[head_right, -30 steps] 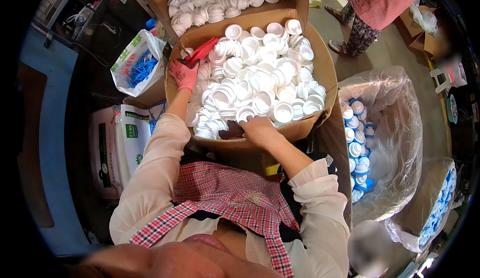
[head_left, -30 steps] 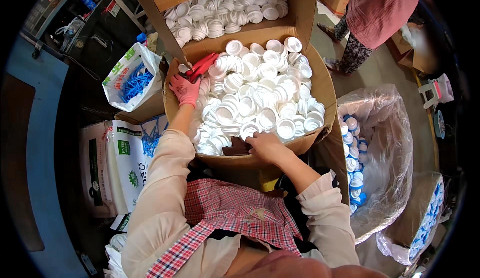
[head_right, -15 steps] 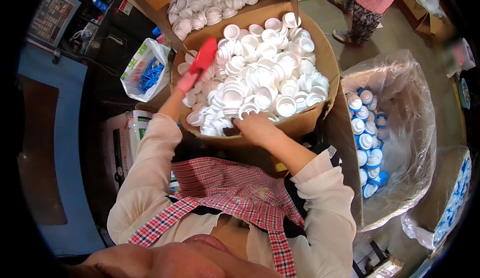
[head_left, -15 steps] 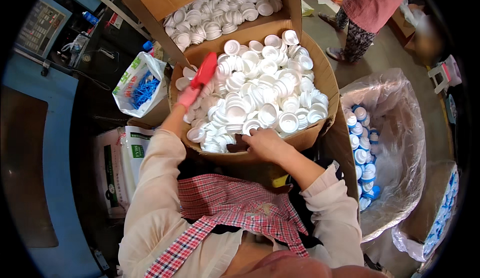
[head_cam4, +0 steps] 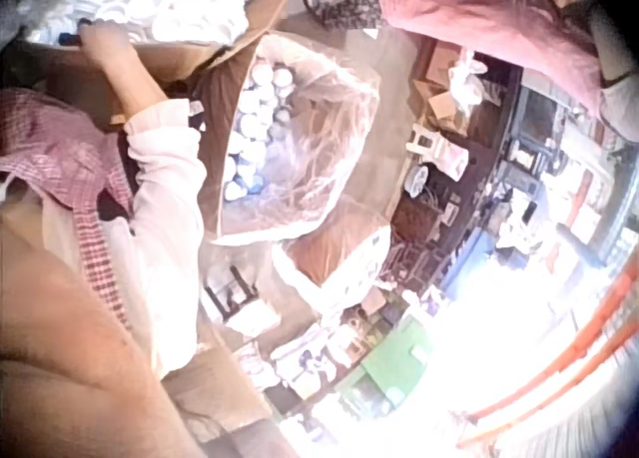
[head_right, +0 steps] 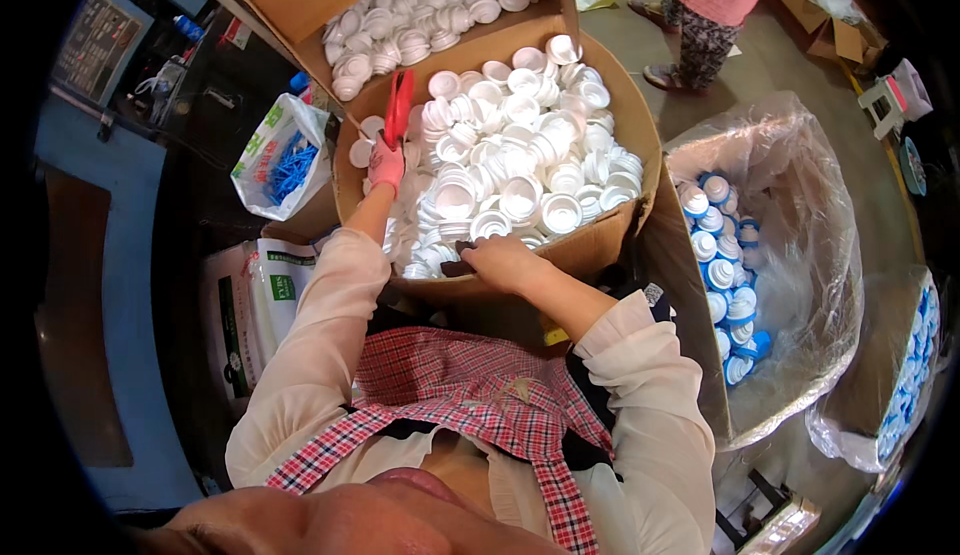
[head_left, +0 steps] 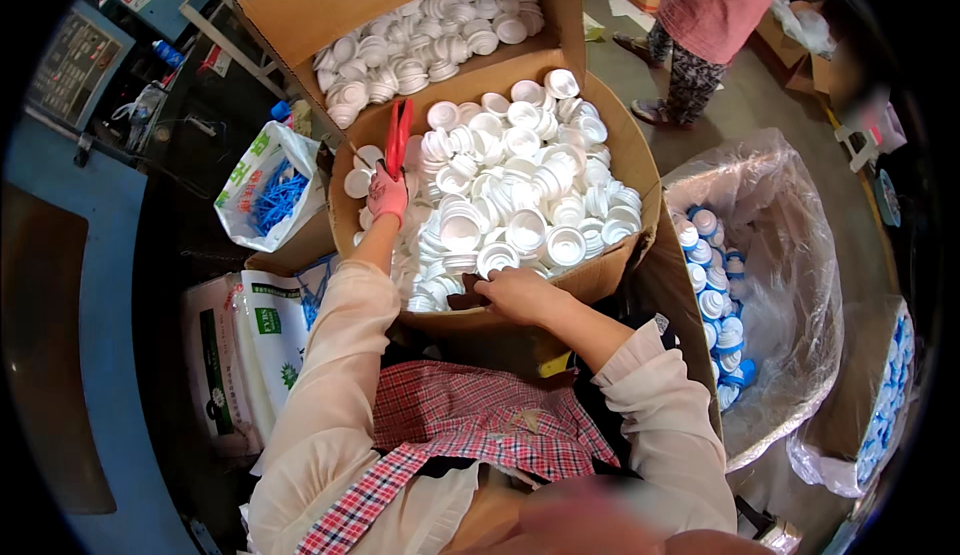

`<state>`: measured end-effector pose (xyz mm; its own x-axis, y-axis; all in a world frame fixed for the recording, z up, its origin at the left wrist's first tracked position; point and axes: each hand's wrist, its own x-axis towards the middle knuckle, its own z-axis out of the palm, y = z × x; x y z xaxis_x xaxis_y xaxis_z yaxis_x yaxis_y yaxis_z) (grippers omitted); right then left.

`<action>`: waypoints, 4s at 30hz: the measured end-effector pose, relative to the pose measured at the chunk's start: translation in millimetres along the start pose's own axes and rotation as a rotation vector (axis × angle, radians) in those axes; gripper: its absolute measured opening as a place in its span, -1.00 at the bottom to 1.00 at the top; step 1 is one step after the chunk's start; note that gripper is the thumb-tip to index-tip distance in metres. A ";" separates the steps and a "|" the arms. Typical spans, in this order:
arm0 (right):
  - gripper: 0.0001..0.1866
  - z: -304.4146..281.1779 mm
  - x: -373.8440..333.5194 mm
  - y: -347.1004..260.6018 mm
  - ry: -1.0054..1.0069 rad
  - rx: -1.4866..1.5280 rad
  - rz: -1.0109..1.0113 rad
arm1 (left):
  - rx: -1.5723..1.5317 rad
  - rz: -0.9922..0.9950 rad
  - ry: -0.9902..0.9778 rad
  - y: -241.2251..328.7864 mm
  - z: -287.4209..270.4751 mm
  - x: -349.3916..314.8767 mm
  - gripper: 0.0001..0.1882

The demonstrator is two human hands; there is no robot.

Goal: The person repeatedly picks white plastic cups and blue lids from a cardboard box, fits each lid onto a cup, and places the assembled units into a nearby plastic bag. The person wears gloves and works continuously at a packing station.

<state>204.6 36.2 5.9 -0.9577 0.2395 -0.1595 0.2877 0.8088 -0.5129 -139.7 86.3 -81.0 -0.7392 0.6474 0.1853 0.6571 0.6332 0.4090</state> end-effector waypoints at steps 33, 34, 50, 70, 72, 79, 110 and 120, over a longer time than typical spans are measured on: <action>-0.68 28.9 -6.4 -8.3 0.028 -0.078 -0.058 | 0.262 0.426 -0.318 207.0 57.9 9.3 0.05; -0.72 27.8 -6.8 -10.8 0.031 -0.086 -0.061 | 0.270 0.366 -0.379 191.0 65.2 25.1 0.12; -0.67 19.4 14.5 -11.5 -0.127 0.023 -0.015 | 0.066 1.132 -0.470 159.9 37.6 -90.9 -0.63; -0.56 25.3 21.0 30.8 0.095 0.190 0.244 | 0.080 0.269 -0.325 20.7 -64.8 -139.6 -0.41; -0.63 34.8 20.3 39.6 0.167 0.099 0.183 | 0.089 0.337 -0.463 33.7 -73.8 -150.2 -0.40; -0.77 26.2 24.9 9.6 0.177 -0.230 0.117 | 0.020 0.509 -0.514 34.1 -67.8 -146.9 -0.44; -0.92 -11.6 17.2 38.7 0.202 1.022 0.312 | -0.600 0.415 -0.320 83.5 -50.8 -156.1 -0.65; -0.93 7.9 19.1 27.9 0.133 1.096 0.257 | -0.501 0.485 -0.345 80.9 -59.6 -163.7 -0.64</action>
<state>194.4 59.1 -18.2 -0.8434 0.4392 -0.3095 0.2636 -0.1636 -0.9506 25.7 6.2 -25.0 -0.2445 0.9505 0.1919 0.6899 0.0314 0.7232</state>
